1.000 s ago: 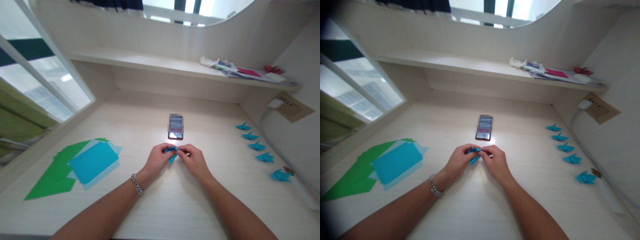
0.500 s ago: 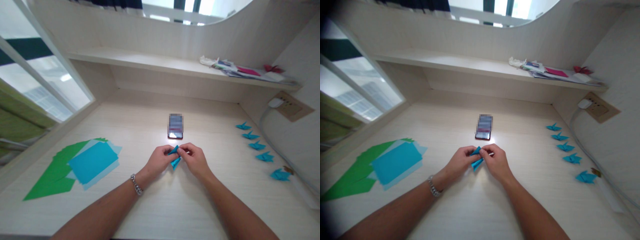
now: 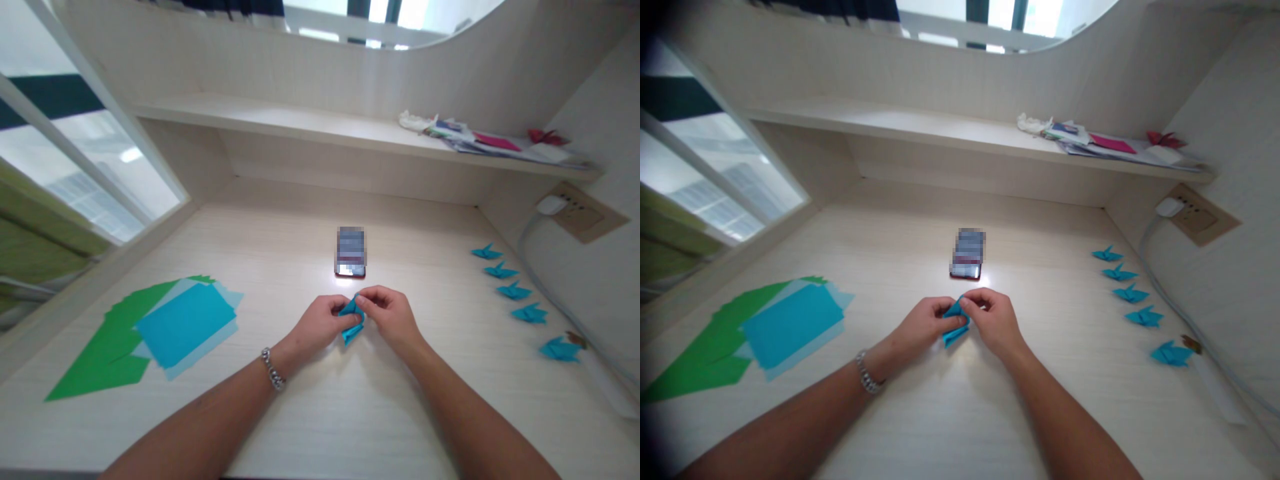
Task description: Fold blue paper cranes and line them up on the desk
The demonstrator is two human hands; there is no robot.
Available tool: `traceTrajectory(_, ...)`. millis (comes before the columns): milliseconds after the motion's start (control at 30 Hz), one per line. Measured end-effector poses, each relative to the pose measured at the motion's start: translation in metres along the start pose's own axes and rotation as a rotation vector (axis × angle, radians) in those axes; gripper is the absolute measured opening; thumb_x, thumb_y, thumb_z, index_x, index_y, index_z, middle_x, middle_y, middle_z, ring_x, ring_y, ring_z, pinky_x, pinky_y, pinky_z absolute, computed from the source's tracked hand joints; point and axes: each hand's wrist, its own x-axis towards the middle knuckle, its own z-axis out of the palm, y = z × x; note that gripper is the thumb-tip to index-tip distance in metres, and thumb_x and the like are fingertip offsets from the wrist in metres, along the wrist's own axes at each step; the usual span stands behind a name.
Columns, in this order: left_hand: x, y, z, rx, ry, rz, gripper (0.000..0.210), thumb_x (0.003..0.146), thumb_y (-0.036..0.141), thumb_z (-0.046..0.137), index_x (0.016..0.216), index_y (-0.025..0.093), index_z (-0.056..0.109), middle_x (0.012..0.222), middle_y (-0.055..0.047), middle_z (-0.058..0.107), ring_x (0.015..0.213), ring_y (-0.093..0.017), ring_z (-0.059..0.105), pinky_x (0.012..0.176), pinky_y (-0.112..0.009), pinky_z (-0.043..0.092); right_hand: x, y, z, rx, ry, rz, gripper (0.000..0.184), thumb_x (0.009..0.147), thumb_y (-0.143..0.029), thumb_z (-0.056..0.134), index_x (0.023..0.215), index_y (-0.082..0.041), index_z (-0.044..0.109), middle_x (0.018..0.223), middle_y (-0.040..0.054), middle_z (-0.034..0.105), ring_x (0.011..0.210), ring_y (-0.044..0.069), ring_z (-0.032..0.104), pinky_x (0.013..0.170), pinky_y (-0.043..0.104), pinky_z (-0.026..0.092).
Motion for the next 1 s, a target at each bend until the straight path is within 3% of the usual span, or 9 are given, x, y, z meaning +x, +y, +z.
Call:
traceTrajectory(300,0.0000,-0.0021,0.0001,0.054,0.005,0.009,0.013,0.072,0.026,0.065,0.068,0.014,0.067,0.062,-0.002,0.060,0.058,-0.014,0.050,0.056,-0.027,0.040,-0.0015,-0.0052,-0.0008,-0.014,-0.048,-0.002,0.018,0.073,-0.031,0.068,0.085,-0.019,0.074,0.085,0.0067,0.074,0.079,0.022,0.067,0.072,0.035,0.052)
traceTrajectory(633,-0.0007,-0.0048,-0.0003,0.044,0.004,0.037,0.011,0.070,0.024,0.066,0.073,0.015,0.070,0.066,-0.003,0.064,0.061,-0.016,0.054,0.058,-0.028,0.042,-0.0010,-0.0030,-0.0012,-0.028,-0.053,0.009,0.014,0.072,-0.028,0.069,0.081,-0.018,0.072,0.079,0.0047,0.072,0.072,0.019,0.065,0.067,0.031,0.051)
traceTrajectory(867,0.0003,-0.0026,0.0000,0.015,0.004,-0.019,0.012,0.070,0.025,0.067,0.069,0.013,0.069,0.065,-0.003,0.064,0.060,-0.015,0.053,0.058,-0.027,0.042,-0.0013,-0.0059,-0.0006,-0.049,-0.017,-0.023,0.012,0.074,-0.028,0.068,0.080,-0.018,0.071,0.077,0.0049,0.072,0.071,0.019,0.064,0.065,0.030,0.050)
traceTrajectory(1000,0.0006,-0.0030,-0.0005,0.005,0.021,-0.016,0.012,0.070,0.026,0.068,0.070,0.014,0.071,0.066,-0.004,0.066,0.062,-0.016,0.056,0.060,-0.029,0.044,-0.0050,-0.0101,-0.0015,-0.094,-0.036,-0.062,0.015,0.076,-0.026,0.066,0.088,-0.019,0.072,0.085,0.0054,0.072,0.076,0.020,0.066,0.069,0.031,0.051)
